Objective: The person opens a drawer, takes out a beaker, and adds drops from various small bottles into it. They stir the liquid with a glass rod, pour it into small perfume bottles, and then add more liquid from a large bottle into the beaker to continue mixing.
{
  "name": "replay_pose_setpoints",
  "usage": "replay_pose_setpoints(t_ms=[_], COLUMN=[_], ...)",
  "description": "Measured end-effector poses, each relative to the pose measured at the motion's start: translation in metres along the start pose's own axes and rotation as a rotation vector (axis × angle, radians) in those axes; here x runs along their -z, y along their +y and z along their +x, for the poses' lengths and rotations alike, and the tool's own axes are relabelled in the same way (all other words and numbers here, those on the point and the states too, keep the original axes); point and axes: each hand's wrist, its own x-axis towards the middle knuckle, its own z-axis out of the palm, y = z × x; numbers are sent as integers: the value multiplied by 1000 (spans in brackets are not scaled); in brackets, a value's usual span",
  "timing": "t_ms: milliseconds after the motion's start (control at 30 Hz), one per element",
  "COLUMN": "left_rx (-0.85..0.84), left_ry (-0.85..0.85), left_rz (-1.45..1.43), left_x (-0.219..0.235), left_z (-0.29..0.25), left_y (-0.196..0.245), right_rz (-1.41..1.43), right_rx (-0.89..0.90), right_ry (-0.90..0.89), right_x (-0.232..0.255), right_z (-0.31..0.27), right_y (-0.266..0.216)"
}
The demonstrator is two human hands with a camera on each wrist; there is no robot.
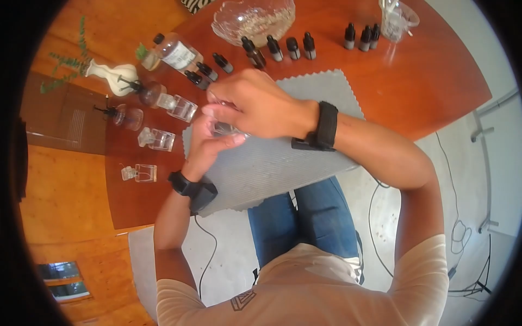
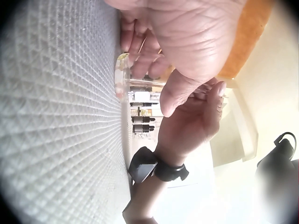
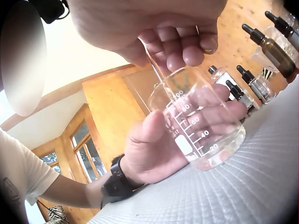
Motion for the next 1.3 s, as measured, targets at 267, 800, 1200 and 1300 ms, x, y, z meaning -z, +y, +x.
replay_pose_setpoints(t_ms=[267, 800, 1200, 1300], left_rx=[-47, -20, 49, 30], left_ry=[-21, -24, -39, -40], left_rz=[25, -23, -49, -1], left_x=[4, 3, 2, 3], left_z=[-1, -1, -2, -2], left_y=[-8, -1, 6, 2], right_rz=[69, 92, 265, 164], right_rx=[-143, -94, -176, -91], right_ry=[-102, -230, -195, -97], right_x=[8, 31, 19, 14], right_z=[0, 16, 15, 14], right_y=[-3, -17, -7, -1])
